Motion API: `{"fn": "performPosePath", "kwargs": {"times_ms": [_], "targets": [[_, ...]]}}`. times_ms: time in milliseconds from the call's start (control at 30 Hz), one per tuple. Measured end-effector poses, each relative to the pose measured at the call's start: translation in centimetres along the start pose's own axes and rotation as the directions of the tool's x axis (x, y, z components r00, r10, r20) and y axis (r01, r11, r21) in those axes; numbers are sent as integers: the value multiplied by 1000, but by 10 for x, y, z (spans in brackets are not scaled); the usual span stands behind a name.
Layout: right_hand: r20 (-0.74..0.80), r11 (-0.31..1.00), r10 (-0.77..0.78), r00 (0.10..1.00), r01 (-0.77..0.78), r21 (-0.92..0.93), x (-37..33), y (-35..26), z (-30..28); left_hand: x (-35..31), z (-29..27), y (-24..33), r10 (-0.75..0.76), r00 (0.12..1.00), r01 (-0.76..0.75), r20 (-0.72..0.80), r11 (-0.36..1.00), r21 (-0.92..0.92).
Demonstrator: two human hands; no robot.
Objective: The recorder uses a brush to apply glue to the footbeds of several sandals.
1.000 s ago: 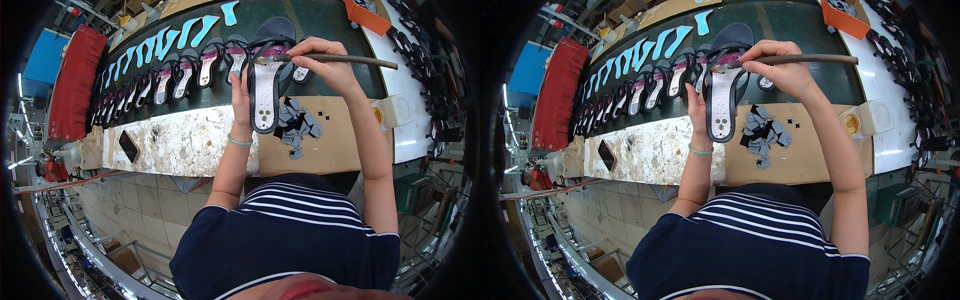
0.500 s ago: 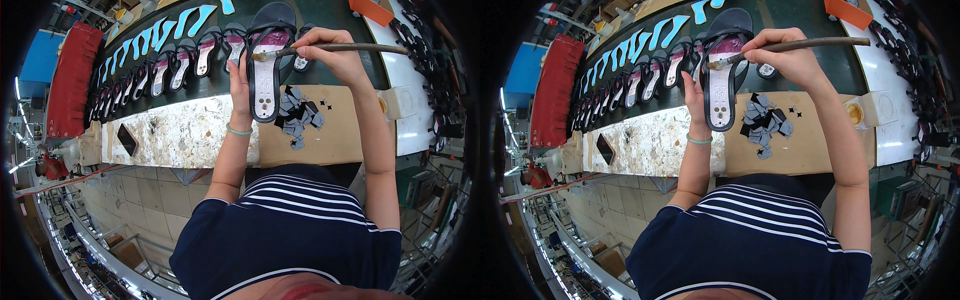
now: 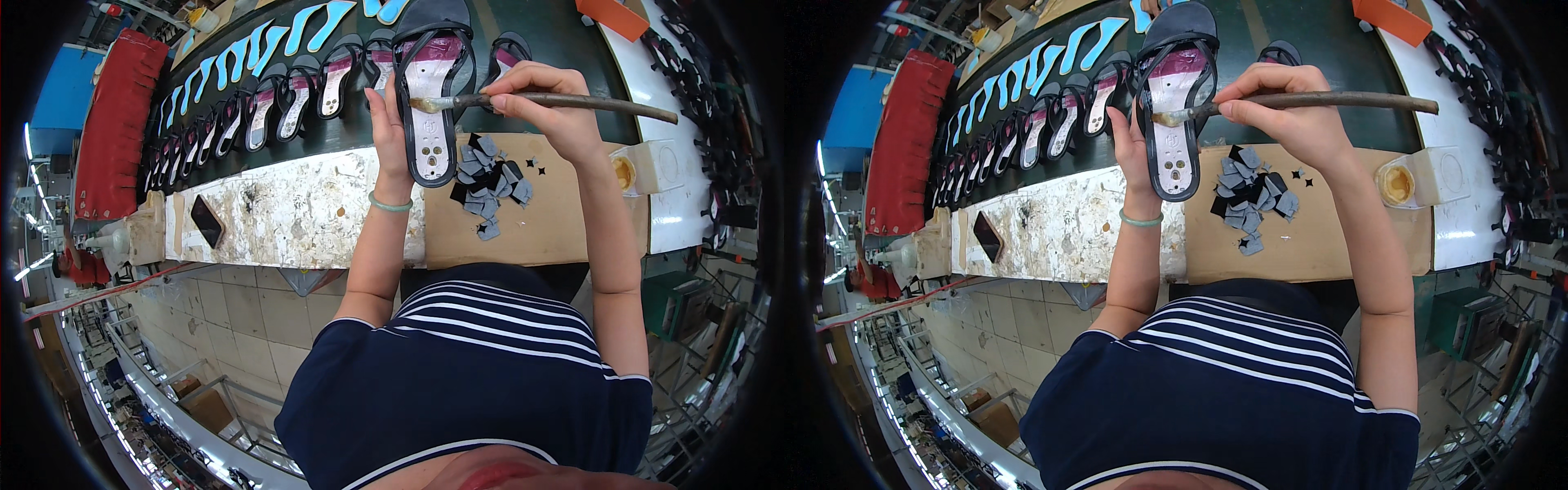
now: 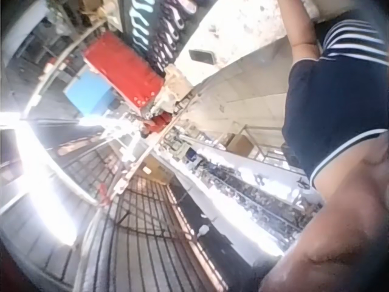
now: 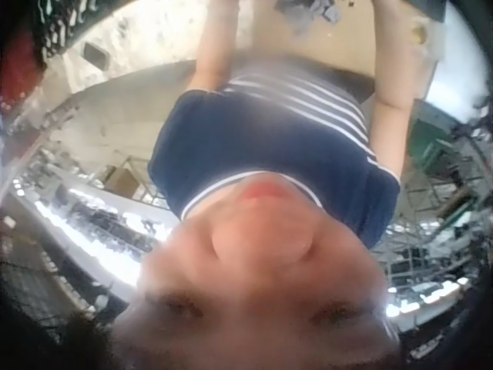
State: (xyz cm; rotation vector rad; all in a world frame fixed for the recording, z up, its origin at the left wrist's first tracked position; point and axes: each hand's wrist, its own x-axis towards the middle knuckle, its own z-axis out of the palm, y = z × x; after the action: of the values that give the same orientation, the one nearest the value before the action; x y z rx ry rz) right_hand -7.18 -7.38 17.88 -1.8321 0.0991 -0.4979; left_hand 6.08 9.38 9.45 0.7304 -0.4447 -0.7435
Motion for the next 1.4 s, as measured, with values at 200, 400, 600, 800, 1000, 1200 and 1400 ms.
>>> {"fn": "performPosePath", "kwargs": {"times_ms": [200,400,600,800,1000,1200,1400], "targets": [[-26,998,-50,998,49,-34,-12,-5,8,5,-3,1,26,999,-28,-46,999,-44],[9,999,-28,1000,28,37,-25,-9,16,11,-8,1,62,994,-67,-95,996,-51],[98,994,-110,989,111,-10,-32,-9,17,15,-19,-4,36,991,-42,-126,998,-47],[195,993,-95,976,80,83,-28,-12,13,14,-18,-2,1,993,-6,-117,999,-47],[402,990,-141,905,138,37,-3,-19,-1,7,-3,7,-26,998,27,-49,1000,6],[569,993,-101,816,117,9,27,-31,-8,8,8,12,-103,994,103,18,995,1],[660,997,-52,750,75,-7,42,-47,-6,6,18,17,-217,973,214,78,976,42]]}}
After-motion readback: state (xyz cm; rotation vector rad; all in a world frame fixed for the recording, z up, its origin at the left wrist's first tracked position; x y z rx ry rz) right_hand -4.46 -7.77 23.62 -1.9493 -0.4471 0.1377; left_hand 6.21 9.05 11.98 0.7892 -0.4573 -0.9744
